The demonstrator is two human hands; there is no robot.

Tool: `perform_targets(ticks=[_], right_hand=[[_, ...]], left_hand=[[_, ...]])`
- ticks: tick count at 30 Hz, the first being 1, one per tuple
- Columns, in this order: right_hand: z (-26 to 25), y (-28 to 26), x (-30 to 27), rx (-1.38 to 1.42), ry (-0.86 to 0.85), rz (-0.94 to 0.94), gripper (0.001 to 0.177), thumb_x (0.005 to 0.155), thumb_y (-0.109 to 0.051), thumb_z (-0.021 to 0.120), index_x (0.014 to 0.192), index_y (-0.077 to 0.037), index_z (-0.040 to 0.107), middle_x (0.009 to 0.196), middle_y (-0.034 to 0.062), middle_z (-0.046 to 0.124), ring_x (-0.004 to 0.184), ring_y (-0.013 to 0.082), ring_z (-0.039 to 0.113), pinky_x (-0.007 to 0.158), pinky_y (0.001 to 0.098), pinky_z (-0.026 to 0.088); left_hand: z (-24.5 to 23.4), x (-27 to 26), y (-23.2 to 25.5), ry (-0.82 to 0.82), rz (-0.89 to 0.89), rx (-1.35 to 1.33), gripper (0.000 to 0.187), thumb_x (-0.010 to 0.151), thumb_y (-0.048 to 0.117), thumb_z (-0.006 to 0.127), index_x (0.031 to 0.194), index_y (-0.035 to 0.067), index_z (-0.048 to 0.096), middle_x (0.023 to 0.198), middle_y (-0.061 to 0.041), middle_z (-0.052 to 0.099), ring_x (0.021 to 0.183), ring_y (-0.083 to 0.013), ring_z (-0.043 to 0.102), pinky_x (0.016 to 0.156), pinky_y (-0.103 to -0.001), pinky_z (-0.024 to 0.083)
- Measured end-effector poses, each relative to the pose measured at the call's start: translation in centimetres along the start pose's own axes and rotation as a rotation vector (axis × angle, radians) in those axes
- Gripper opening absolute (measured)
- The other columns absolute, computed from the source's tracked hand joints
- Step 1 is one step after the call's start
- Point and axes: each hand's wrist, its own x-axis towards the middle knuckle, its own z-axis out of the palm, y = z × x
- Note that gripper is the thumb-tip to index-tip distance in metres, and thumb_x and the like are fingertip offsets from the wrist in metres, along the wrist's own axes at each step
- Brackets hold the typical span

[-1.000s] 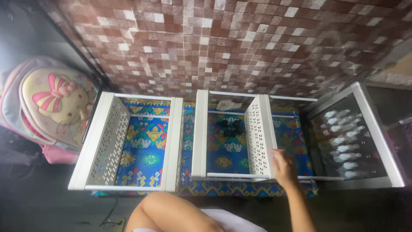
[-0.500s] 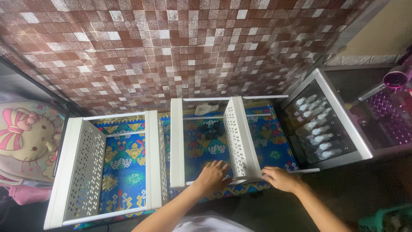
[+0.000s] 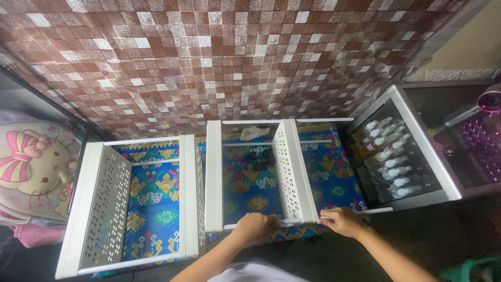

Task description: The person disassembles a white plastic shelving unit on a patterned blue mat. They remove rods and panels one by one, placing them on the mat, and continue until the unit is fully taken apart.

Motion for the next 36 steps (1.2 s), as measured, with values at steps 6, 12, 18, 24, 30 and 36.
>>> perform_targets(ticks=[6, 12, 18, 24, 30, 36], right_hand=[[-4.1, 6.6, 3.3, 0.055, -0.068, 0.419, 0.021, 0.105, -0.027, 0.048, 0.117, -0.014, 0.059, 0.066, 0.0025, 0.059, 0.053, 0.0175, 0.057, 0.052, 0.0338, 0.052], [-8.6, 9.6, 12.1, 0.094, 0.826, -0.027, 0.016, 0.104, -0.017, 0.064, 0.104, -0.001, 0.063, 0.089, 0.0095, 0.061, 0.078, 0.023, 0.057, 0.07, 0.0323, 0.046], [-1.4, 6.3, 13.0, 0.241, 1.14, 0.177, 0.019, 0.097, -0.019, 0.076, 0.103, -0.002, 0.068, 0.097, 0.0102, 0.071, 0.085, 0.0206, 0.068, 0.073, 0.0317, 0.052], [7.8, 0.7, 11.2, 0.355, 1.03, 0.407, 0.019, 0.097, -0.018, 0.072, 0.104, 0.0, 0.07, 0.097, 0.0151, 0.074, 0.089, 0.0224, 0.072, 0.076, 0.0361, 0.058], [8.4, -0.5, 11.9, 0.82, 0.41, 0.31, 0.026, 0.088, -0.021, 0.066, 0.108, -0.006, 0.071, 0.092, 0.0105, 0.077, 0.081, 0.0221, 0.077, 0.07, 0.0358, 0.063], [-3.0, 7.1, 22.4, -0.034, 1.096, 0.017, 0.02, 0.104, -0.011, 0.06, 0.123, -0.005, 0.065, 0.121, 0.0117, 0.067, 0.114, 0.0308, 0.064, 0.101, 0.0472, 0.047]], left_hand=[[-0.4, 0.1, 0.2, -0.037, -0.054, -0.027, 0.038, 0.104, 0.046, 0.05, 0.106, 0.011, 0.066, 0.072, -0.019, 0.068, 0.072, -0.0418, 0.068, 0.065, -0.054, 0.054], [-0.6, 0.2, 0.1, -0.026, -0.038, -0.082, 0.037, 0.104, 0.045, 0.052, 0.104, 0.012, 0.067, 0.071, -0.016, 0.068, 0.071, -0.0394, 0.068, 0.064, -0.053, 0.054], [-0.5, 0.4, 0.4, -0.027, -0.076, -0.107, 0.036, 0.102, 0.046, 0.054, 0.103, 0.013, 0.07, 0.071, -0.017, 0.068, 0.071, -0.0408, 0.068, 0.065, -0.053, 0.054], [-0.6, 0.2, 0.5, 0.015, -0.075, -0.091, 0.037, 0.103, 0.045, 0.056, 0.097, 0.011, 0.07, 0.07, -0.017, 0.068, 0.071, -0.0409, 0.068, 0.065, -0.053, 0.053], [-0.7, 0.2, 0.6, 0.013, -0.089, -0.135, 0.032, 0.1, 0.043, 0.058, 0.102, 0.013, 0.069, 0.07, -0.016, 0.068, 0.071, -0.0402, 0.068, 0.065, -0.052, 0.053], [-0.7, 0.4, 0.4, 0.047, -0.078, -0.18, 0.033, 0.098, 0.043, 0.06, 0.099, 0.011, 0.071, 0.075, -0.014, 0.072, 0.072, -0.0393, 0.069, 0.065, -0.051, 0.055]])
